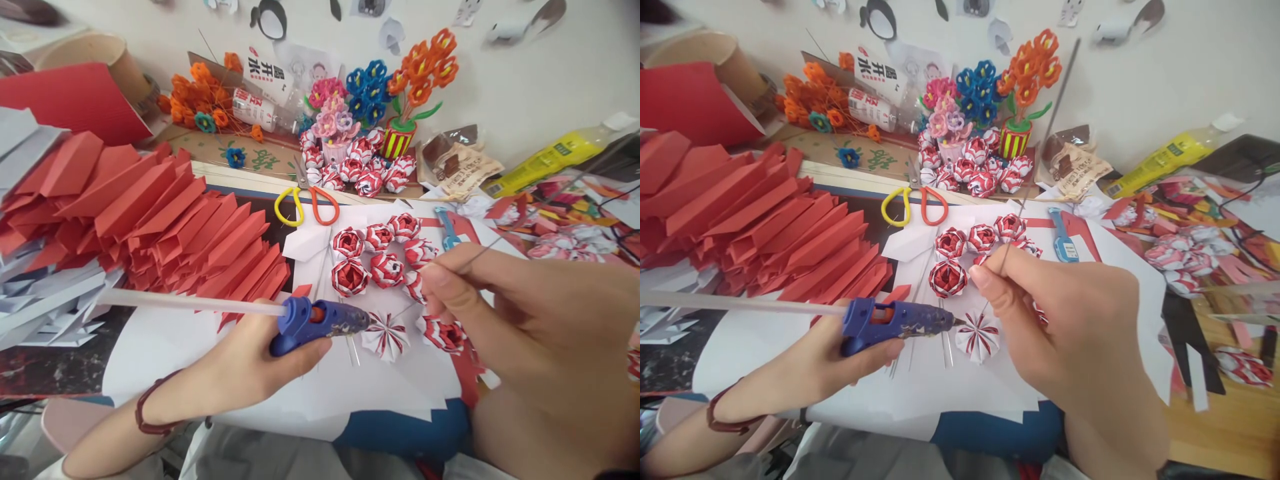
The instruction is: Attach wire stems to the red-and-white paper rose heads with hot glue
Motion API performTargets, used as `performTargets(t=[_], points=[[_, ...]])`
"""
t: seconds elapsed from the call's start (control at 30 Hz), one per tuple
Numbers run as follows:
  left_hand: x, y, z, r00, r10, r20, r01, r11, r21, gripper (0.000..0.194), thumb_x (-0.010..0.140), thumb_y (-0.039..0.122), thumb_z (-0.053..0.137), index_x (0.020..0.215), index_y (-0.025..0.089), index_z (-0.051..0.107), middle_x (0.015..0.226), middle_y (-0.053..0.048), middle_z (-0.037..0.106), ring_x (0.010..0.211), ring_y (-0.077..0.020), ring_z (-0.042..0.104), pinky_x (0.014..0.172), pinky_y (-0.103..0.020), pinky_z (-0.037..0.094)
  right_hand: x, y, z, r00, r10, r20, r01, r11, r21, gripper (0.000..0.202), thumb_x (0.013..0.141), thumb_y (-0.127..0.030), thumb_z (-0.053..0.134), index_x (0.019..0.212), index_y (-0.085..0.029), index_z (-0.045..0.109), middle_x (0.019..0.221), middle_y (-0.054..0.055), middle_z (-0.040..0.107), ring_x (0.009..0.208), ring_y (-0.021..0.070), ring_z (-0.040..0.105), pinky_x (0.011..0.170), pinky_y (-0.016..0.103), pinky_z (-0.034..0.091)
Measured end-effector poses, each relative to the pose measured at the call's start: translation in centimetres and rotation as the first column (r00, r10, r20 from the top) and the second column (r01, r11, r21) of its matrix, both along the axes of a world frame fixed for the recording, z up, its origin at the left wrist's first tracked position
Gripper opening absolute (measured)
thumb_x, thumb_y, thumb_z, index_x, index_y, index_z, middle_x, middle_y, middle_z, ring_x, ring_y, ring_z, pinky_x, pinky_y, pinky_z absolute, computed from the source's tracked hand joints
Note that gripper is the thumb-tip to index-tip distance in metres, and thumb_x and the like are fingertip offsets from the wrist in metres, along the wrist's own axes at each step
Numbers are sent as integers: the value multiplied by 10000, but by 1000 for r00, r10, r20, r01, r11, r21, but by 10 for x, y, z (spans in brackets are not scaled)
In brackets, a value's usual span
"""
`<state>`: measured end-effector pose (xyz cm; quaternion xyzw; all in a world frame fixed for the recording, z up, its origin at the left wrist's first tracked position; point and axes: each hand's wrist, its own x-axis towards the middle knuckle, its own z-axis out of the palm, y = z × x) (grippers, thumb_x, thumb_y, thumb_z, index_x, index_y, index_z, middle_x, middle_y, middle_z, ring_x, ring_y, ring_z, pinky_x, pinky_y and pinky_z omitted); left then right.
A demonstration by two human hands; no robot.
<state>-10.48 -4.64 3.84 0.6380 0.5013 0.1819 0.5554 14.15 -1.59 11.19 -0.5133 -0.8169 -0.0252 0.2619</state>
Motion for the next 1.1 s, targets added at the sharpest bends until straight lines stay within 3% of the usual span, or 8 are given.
performTargets(t=[0.4,0.7,1.1], points=[[2,1,0,1000,1,21,-2,1000,3,240,889,426,594,837,203,521,724,26,572,566,-100,468,496,-209,431,-1,-4,6,998,-22,57,24,999,-37,344,971,-352,529,672,-215,632,410,-76,378,364,81,354,459,253,271],[4,1,0,1000,19,8,-19,1000,17,249,885,430,599,832,199,522,701,31,561,567,-100,465,486,-205,412,-2,-2,6,996,43,82,-41,999,-29,385,980,-341,497,638,-211,615,380,-74,382,338,81,352,429,251,251],[1,-2,-3,1000,14,-2,-14,998,67,236,881,428,613,836,205,547,747,17,567,609,-120,503,526,-222,460,-1,-3,9,995,10,101,-10,1000,-1,341,977,-338,510,683,-216,635,389,-75,395,346,82,360,434,259,250]])
